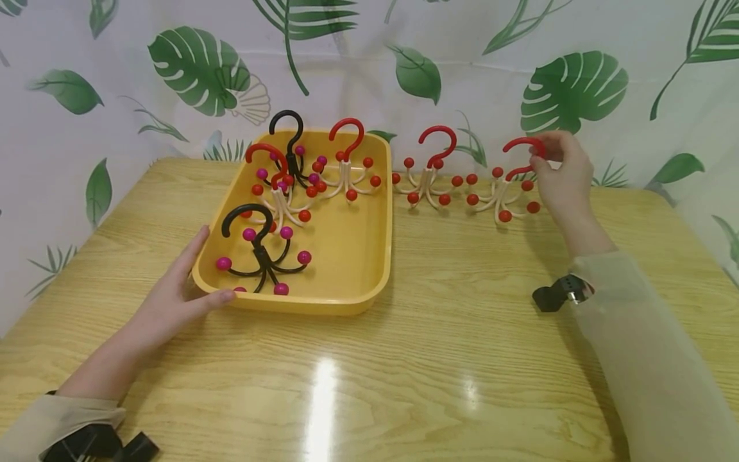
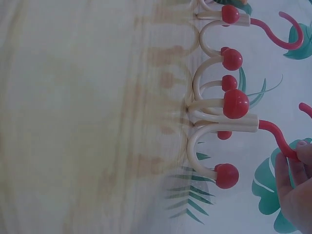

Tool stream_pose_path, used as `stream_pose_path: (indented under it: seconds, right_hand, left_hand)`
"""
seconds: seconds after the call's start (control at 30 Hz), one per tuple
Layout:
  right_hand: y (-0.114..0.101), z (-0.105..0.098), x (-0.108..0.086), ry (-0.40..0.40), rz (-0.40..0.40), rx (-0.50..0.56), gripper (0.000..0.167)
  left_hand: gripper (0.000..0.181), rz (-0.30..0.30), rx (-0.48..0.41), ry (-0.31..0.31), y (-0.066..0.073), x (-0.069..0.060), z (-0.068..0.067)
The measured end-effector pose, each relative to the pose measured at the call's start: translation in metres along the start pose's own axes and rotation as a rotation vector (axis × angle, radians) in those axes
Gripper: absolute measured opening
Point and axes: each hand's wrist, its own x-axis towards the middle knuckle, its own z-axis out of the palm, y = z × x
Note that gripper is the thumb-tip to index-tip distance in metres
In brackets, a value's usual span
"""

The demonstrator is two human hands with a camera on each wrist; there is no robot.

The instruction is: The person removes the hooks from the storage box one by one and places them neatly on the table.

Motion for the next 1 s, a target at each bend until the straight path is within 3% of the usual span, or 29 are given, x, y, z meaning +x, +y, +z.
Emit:
stream_pose_path:
  seconds: [0.37,0.63,0.83,1.0]
  right_hand:
    - [-0.004,0.0,-0.001,0.016,0.035,0.119,0.051]
    - [-0.027,-0.001,-0.012,0.056,-0.125,0.18,0.052]
    - [-0.066,0.009,-0.034,-0.004,-0.25,0.258,0.05]
    - [-0.101,0.019,-0.061,-0.064,-0.411,0.333,0.046]
  left_hand:
    - [0.096,0.012,-0.009,0.005,-0.001,0.0,0.001]
    - [0.096,0.007,-0.009,0.003,-0.001,0.0,0.001]
    - [0.096,-0.005,-0.015,-0.001,0.0,0.0,0.001]
    - [0.096,0.009,-0.02,0.0,0.0,-0.001,0.001]
